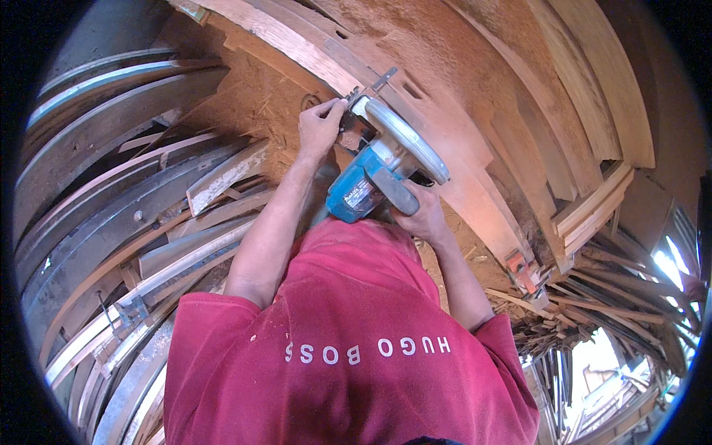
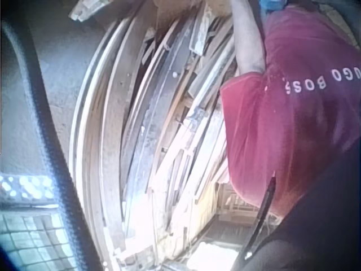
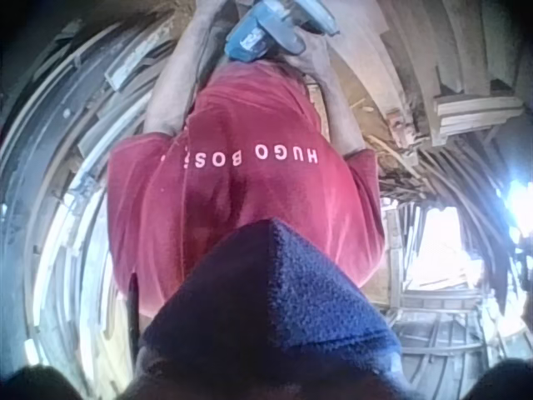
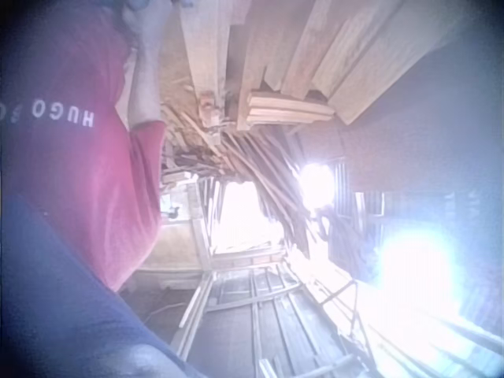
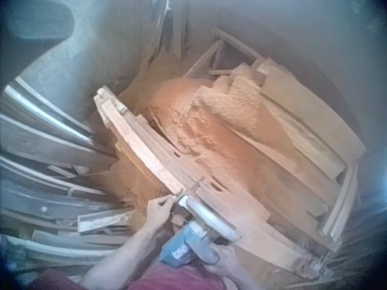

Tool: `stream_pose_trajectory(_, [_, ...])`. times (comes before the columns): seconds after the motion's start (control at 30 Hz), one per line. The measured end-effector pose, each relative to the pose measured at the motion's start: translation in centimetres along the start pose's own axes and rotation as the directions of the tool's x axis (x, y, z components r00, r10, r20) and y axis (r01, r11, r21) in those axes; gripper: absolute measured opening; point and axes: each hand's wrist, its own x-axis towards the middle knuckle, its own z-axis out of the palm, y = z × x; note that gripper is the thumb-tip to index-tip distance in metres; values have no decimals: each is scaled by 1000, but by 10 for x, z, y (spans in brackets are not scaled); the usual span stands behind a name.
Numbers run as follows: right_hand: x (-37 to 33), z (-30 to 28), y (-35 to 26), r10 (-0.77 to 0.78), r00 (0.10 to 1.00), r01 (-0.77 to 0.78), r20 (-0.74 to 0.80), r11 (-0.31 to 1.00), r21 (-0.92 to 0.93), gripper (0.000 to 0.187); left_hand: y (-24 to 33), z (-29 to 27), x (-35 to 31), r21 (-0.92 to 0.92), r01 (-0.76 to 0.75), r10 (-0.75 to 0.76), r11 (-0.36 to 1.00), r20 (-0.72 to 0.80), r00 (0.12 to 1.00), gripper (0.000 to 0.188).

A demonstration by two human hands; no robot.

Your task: The person planes the edge of a wooden plank using an electric hand planer, then uses a circular saw to cut a small section from the end of a beam.

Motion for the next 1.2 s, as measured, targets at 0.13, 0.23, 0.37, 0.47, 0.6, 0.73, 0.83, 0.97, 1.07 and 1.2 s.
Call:
stream_pose_trajectory(0.13, [5, -1, -5, -17, 1000, 17, -11, 1000, -17, 35, 6, -2, 3, 2, 0, 0, 1000, 2, 1000, 36])
stream_pose_trajectory(0.23, [5, -1, -9, -31, 999, 31, -31, 999, -8, 37, 9, -4, 2, 11, 28, -28, 1000, 17, 999, 35])
stream_pose_trajectory(0.37, [8, 1, -6, -34, 999, 34, -11, 999, -28, 38, 14, -6, 5, 8, 22, -22, 1000, 9, 1000, 33])
stream_pose_trajectory(0.47, [4, 2, -3, -51, 998, 50, -35, 998, -30, 40, 17, -5, 0, -11, 22, -22, 1000, 4, 1000, 33])
stream_pose_trajectory(0.6, [8, 2, -6, -43, 999, 43, -19, 998, -37, 43, 23, -8, 3, 16, -6, 6, 1000, 6, 1000, 34])
stream_pose_trajectory(0.73, [9, 1, -13, -38, 999, 37, -12, 996, -85, 44, 21, -9, 6, 53, -88, 89, 995, -19, 996, 35])
stream_pose_trajectory(0.83, [16, 3, -23, -56, 996, 56, -64, 998, -6, 33, 21, -13, 12, 44, -126, 128, 991, -34, 991, 34])
stream_pose_trajectory(0.97, [12, 3, -19, -79, 994, 77, -80, 997, -23, 34, 36, -14, 5, 36, 25, -27, 999, 54, 998, 33])
stream_pose_trajectory(1.07, [17, 5, -23, -88, 993, 85, -81, 996, -28, 36, 44, -17, 5, 6, 12, -12, 1000, 44, 999, 33])
stream_pose_trajectory(1.2, [17, 4, -31, -79, 995, 78, -66, 997, -22, 36, 35, -19, 8, 11, -41, 41, 999, 1, 999, 34])
